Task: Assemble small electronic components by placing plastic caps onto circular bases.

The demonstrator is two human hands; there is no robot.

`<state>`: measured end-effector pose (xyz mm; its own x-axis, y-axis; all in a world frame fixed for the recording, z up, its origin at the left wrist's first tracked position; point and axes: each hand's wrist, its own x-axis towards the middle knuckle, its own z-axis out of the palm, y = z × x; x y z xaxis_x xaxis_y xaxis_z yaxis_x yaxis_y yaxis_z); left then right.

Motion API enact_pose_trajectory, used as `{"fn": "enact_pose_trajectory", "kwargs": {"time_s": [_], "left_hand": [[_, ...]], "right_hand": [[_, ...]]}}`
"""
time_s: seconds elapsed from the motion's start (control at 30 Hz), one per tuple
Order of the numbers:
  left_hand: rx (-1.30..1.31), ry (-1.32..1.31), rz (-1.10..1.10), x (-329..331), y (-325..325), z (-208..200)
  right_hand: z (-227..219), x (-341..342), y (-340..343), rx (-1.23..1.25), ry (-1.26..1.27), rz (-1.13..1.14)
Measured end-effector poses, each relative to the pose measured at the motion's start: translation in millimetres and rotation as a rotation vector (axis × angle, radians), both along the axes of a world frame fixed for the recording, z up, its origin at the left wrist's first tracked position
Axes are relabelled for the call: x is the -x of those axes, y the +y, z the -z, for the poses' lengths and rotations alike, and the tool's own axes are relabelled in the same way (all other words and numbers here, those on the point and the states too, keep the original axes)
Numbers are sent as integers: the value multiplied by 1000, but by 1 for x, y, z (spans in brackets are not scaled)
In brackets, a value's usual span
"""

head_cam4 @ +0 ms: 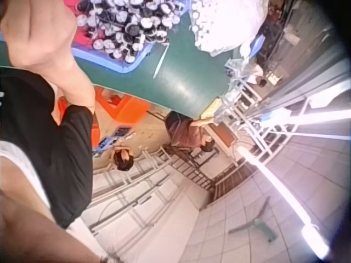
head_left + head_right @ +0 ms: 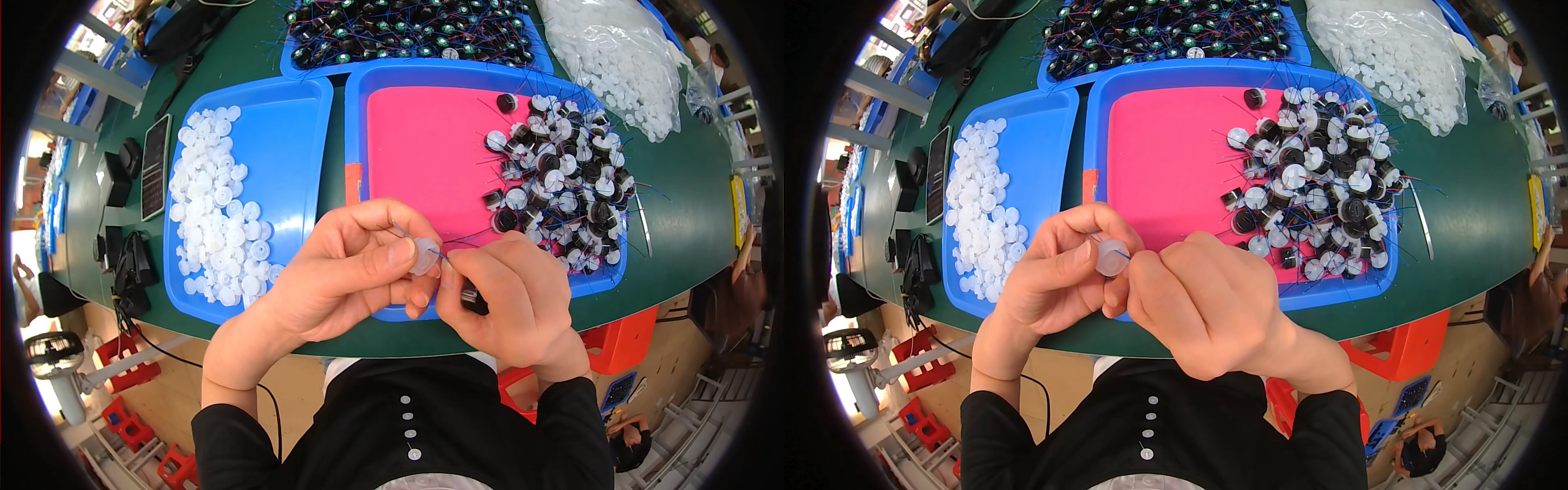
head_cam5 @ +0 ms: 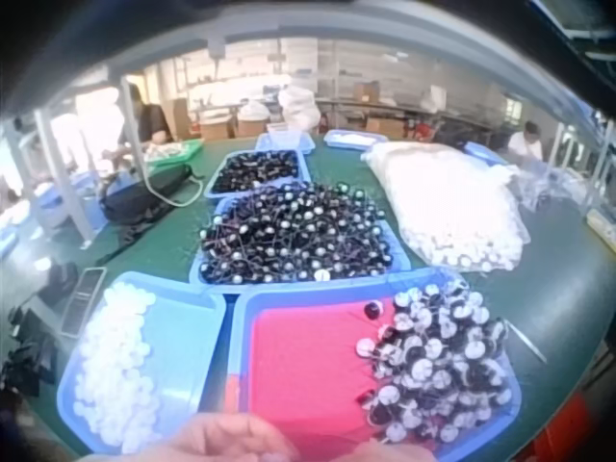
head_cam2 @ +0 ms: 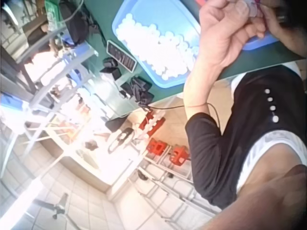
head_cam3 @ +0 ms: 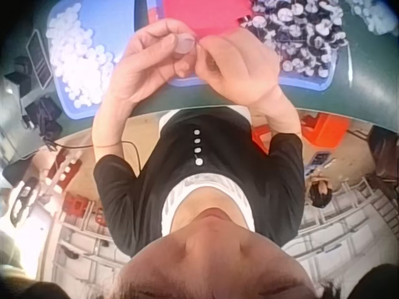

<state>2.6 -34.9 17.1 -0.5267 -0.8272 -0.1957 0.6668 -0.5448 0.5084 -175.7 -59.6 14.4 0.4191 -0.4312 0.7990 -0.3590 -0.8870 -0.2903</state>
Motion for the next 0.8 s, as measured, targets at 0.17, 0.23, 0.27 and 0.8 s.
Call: {"fn": "enact_pose_trajectory", "kwargs": {"time_s": [0.17, 0.23, 0.27, 0.8], "left_hand": [[22, -7, -19, -1, -1, 1], [16, -14, -7, -2, -1, -1], [16, -14, -9, -2, -1, 0], [11, -40, -43, 0, 2, 2]], "right_hand": [[1, 0, 3, -101, 16, -13], [-1, -3, 0, -96, -24, -21], [-2, -5, -1, -91, -65, -27], [4, 0, 6, -73, 57, 19]]}}
